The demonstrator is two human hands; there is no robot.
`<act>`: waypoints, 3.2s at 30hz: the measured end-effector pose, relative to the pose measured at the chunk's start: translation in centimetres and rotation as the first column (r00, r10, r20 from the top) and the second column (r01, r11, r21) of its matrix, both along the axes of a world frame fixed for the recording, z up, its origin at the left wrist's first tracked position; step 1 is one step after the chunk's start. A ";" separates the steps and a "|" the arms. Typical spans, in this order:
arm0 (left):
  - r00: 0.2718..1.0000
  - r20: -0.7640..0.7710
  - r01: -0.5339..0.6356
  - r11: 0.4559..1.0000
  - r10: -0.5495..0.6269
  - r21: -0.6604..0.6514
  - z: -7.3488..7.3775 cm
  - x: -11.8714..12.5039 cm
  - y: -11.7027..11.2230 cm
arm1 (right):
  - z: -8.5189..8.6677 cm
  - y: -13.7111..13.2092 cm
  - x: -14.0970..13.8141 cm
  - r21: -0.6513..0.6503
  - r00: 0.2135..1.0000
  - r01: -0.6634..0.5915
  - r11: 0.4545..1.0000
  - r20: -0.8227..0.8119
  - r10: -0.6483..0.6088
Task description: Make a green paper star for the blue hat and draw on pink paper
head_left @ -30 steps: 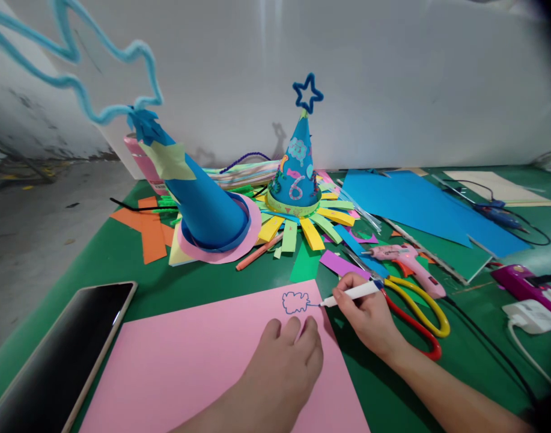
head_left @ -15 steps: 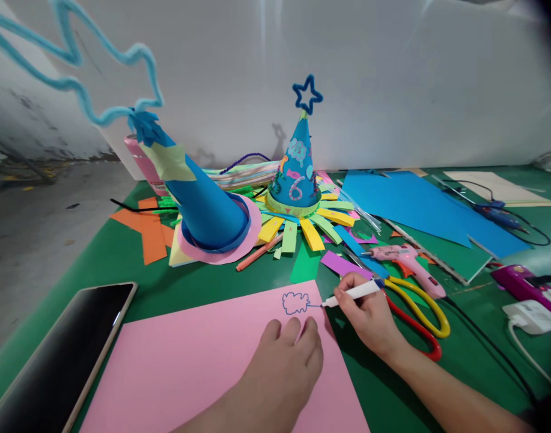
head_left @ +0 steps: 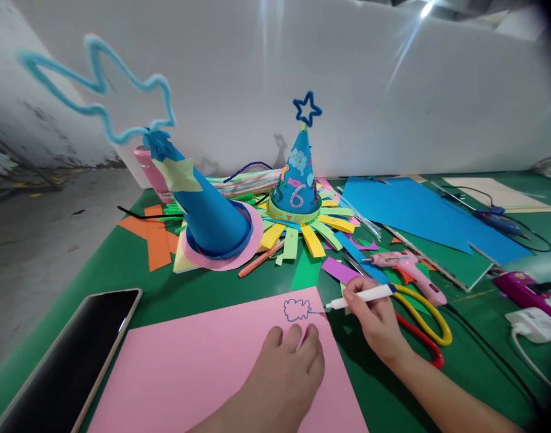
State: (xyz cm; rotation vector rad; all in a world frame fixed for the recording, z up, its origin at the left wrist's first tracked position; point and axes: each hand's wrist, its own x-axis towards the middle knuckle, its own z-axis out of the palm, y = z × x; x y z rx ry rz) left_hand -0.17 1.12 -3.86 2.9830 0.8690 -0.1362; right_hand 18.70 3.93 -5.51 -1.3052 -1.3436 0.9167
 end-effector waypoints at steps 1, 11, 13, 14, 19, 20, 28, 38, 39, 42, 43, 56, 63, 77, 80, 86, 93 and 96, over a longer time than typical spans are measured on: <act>1.000 -0.003 -0.001 1.000 0.001 -0.002 0.0 0.0 0.0 | 0.0 0.0 0.1 0.015 0.998 0.015 1.000 -0.060 -0.014; 1.000 0.023 0.007 0.999 -0.009 0.049 -0.4 -0.2 -0.1 | -0.3 0.0 0.1 -0.001 0.981 -0.028 1.000 -0.192 0.027; 0.999 0.039 0.006 0.997 -0.009 0.071 -0.5 -0.2 -0.2 | -0.3 0.1 0.0 0.007 0.987 -0.030 1.000 -0.159 0.031; 0.999 0.045 0.008 0.997 -0.011 0.075 -0.6 -0.2 -0.2 | -0.2 0.2 -0.1 0.007 0.991 -0.025 1.000 -0.134 0.026; 0.998 0.060 0.010 0.997 -0.015 0.082 -0.8 -0.2 -0.2 | 0.2 0.3 -0.2 -0.015 0.999 -0.038 0.999 0.005 0.038; 0.998 0.063 0.010 0.996 -0.016 0.083 -0.7 -0.2 -0.2 | 0.3 0.3 -0.3 -0.019 0.999 -0.049 0.999 0.020 0.049; 0.998 0.064 0.002 0.997 -0.007 0.072 -0.7 -0.1 0.0 | 0.0 0.1 -0.3 -0.051 0.987 -0.131 0.990 0.086 0.135; 0.998 0.052 0.018 0.998 -0.021 0.059 -0.6 -0.2 0.0 | 0.7 0.1 -0.5 -0.046 0.958 -0.165 0.985 0.228 0.171; 0.998 0.053 0.016 0.998 -0.019 0.062 -0.6 -0.2 0.0 | 0.7 0.1 -0.5 -0.046 0.958 -0.166 0.985 0.232 0.172; 0.998 0.056 0.011 0.998 -0.015 0.062 -0.6 -0.2 -0.1 | 0.6 0.1 -0.5 -0.046 0.956 -0.162 0.986 0.242 0.169; 0.998 0.055 0.011 0.998 -0.014 0.059 -0.6 -0.2 -0.1 | 0.6 0.1 -0.5 -0.046 0.955 -0.162 0.986 0.243 0.168; 0.999 0.050 0.012 0.999 -0.014 0.047 -0.6 -0.1 -0.1 | 0.5 0.1 -0.5 -0.049 0.959 -0.155 0.987 0.232 0.163; 0.998 0.058 0.007 0.999 -0.009 0.045 -0.7 -0.2 -0.1 | 0.4 0.1 -0.5 -0.065 0.961 -0.153 0.986 0.224 0.164; 1.000 0.020 0.010 1.000 -0.010 0.012 -0.2 -0.1 0.1 | 0.2 0.1 -0.6 -0.060 0.976 -0.147 0.987 0.156 0.155; 1.000 0.016 0.005 1.000 -0.004 -0.017 -0.1 0.1 0.3 | 0.2 0.2 -0.5 -0.068 0.990 -0.125 0.990 0.058 0.129; 0.999 0.028 -0.016 0.999 0.017 -0.044 -0.5 0.0 0.4 | 0.1 0.1 -0.3 -0.022 0.994 -0.094 0.995 -0.053 0.093; 0.988 0.141 -0.062 0.997 0.069 -0.048 -0.4 -0.3 0.3 | 0.5 -0.1 -0.5 0.026 0.993 -0.028 0.999 -0.111 0.031; 0.966 0.207 -0.127 0.983 0.153 -0.132 0.6 -0.3 0.2 | 0.4 -0.2 -0.4 0.036 0.994 -0.042 0.998 -0.104 0.045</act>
